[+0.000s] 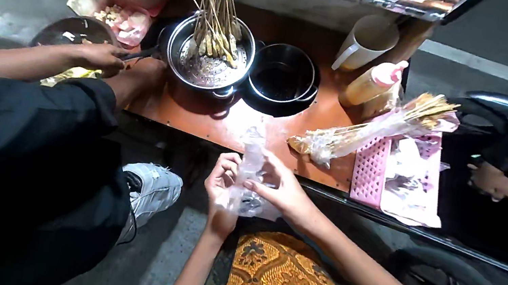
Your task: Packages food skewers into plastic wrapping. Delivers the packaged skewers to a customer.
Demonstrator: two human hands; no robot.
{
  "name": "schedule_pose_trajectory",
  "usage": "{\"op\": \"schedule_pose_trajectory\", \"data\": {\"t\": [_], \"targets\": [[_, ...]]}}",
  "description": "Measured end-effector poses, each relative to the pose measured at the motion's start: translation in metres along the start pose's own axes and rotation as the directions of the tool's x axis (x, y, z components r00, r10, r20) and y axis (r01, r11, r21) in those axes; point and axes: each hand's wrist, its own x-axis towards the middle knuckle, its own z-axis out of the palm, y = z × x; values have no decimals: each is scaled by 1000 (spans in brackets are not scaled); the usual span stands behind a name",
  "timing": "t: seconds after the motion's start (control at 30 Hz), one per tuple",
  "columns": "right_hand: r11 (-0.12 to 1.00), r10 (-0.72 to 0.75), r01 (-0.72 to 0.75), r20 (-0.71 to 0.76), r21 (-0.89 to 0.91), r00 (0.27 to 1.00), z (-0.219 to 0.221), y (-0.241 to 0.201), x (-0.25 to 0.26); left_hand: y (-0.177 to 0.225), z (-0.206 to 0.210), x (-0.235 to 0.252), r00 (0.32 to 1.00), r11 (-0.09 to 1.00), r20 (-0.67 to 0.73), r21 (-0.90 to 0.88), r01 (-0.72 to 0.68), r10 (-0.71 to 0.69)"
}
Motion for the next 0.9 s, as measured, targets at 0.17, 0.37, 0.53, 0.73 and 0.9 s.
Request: {"op": "schedule_pose_trajectory", "data": {"t": [0.17,0.37,0.53,0.73,0.9], "targets": [[866,-293,149,-242,-477,925,-18,12,-5,2,-23,9,896,780,-69,523,-343,440],[434,-630,367,14,-823,776,-74,30,-28,-4,-39,6,822,490,240,705,-513,516],[290,-498,340,162,-895,852,-77,22,-22,-13,-43,24,377,144,866,349,-926,328],[582,116,-253,-229,-773,967,-46,-3,-17,-14,-24,37,747,171,664,734,-657,19],[634,245,-141,25,-760,969,-30,11,-36,-6,9,37,979,321,179,937,-140,-94]]}}
